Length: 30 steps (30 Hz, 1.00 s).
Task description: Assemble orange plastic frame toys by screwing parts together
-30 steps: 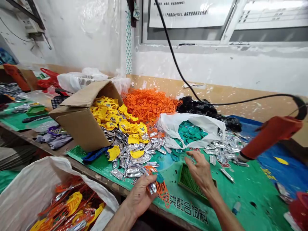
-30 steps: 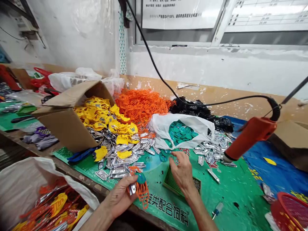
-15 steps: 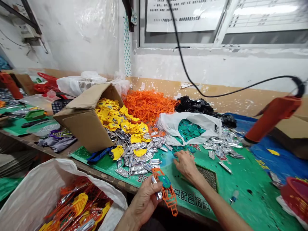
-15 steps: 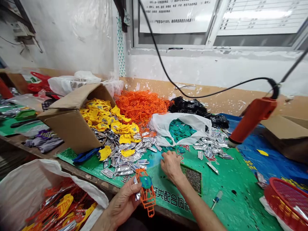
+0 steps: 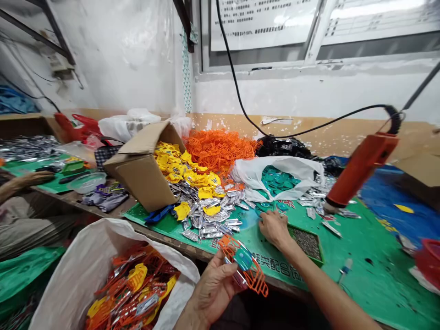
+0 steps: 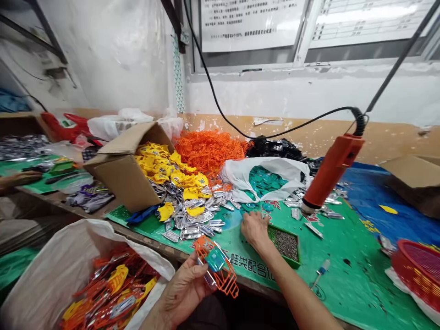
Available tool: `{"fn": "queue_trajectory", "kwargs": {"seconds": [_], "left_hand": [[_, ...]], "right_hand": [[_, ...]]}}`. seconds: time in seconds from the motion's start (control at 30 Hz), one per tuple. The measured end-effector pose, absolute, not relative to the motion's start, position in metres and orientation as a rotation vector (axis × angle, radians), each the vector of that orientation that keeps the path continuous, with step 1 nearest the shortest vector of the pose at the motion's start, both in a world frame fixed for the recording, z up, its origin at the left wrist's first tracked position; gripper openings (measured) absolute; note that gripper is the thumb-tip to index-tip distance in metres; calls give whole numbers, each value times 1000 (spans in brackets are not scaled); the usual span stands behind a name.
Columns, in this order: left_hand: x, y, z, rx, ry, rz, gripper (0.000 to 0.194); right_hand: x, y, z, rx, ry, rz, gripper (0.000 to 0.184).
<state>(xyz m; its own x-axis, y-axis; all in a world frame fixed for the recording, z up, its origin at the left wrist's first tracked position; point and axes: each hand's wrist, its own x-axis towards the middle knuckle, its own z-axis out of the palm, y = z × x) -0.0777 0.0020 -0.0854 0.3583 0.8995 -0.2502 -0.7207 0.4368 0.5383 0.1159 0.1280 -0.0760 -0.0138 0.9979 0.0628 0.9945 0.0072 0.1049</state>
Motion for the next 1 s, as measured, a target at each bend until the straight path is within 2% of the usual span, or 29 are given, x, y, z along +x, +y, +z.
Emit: {"fn": "queue_trajectory", "kwargs": {"seconds": [0.23,0.53,0.7,0.9,1.0], "left_hand": [[-77,2,-80,360,568,1128,30],[-75,8,-73,296,667,1196,17],[-81,9,-65,256,693,1231,15],[-75,21,-67,133,679,1314,21],[-68,27,-66,100,652,1400,16]], "right_hand": [[106,126,-70,2123,2402,144,21],[17,153,-51,1658,2946,-340,32],[3,173,-54,1599,2969,-911,31],[49,164,-44,1808,2699,-1904,29],[86,132,-42,1906,2490,-2370,34]]}}
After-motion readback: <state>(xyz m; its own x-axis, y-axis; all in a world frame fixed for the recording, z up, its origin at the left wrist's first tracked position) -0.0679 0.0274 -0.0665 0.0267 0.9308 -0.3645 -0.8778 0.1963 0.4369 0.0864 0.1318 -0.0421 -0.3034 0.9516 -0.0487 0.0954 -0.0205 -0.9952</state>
